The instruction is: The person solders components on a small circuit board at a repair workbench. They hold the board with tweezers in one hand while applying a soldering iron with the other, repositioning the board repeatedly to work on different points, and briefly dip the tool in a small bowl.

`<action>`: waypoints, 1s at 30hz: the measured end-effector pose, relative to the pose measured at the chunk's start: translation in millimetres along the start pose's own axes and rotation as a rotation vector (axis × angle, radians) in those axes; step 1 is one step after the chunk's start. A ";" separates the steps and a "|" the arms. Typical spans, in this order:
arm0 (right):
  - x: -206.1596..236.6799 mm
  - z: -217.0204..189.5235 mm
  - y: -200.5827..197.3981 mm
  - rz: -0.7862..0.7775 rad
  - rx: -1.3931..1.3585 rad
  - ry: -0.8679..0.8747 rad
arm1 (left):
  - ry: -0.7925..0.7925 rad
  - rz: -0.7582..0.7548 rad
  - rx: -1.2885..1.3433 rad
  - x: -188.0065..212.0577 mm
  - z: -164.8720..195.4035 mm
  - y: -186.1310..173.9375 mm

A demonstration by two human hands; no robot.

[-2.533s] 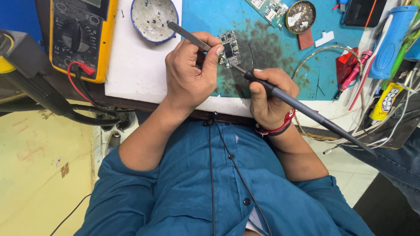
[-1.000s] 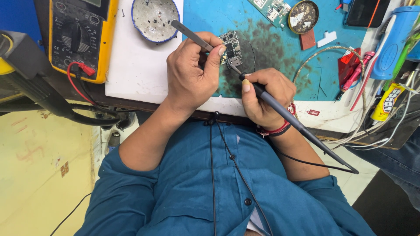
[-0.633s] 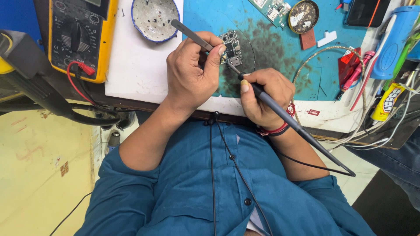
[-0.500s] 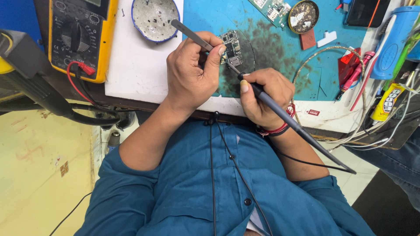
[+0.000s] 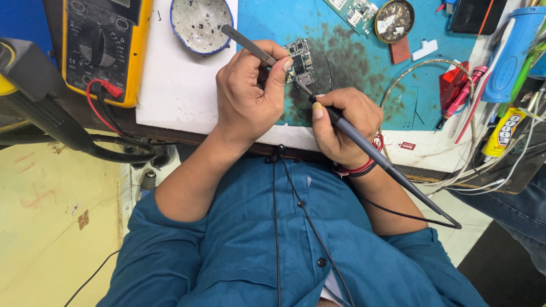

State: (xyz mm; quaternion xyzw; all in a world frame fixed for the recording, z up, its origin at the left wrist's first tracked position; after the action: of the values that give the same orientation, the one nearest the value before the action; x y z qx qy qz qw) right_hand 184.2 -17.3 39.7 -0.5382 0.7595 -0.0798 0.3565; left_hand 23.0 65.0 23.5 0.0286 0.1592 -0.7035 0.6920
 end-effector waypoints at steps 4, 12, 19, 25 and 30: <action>0.3 0.1 0.5 -0.009 -0.005 0.000 | 0.010 0.000 0.005 -0.1 0.2 -0.1; 0.4 0.2 0.4 0.001 0.012 0.002 | 0.007 0.001 0.002 0.1 0.1 0.0; 0.1 -0.2 -0.5 0.003 0.007 0.013 | -0.003 0.000 0.002 -0.5 -0.2 0.6; 0.1 -0.9 0.4 -0.007 0.006 0.005 | -0.001 -0.001 0.001 0.0 -0.1 -0.3; -0.3 -1.1 -0.1 -0.002 0.006 0.001 | -0.009 -0.005 0.006 0.0 -0.6 -0.1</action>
State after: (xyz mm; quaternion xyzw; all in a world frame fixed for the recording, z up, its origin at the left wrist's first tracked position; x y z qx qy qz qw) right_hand 183.6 -17.3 40.7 -0.5377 0.7591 -0.0828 0.3576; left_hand 22.8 65.2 22.9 0.0269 0.1540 -0.7059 0.6909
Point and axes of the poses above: each hand's wrist, its own x-axis away from the middle knuckle, its own y-axis out of the palm, z = x × y, the point moved 7 cm from there along -x, towards the middle knuckle, and after that the axes turned 11 degrees about z, right-handed, at the moved point
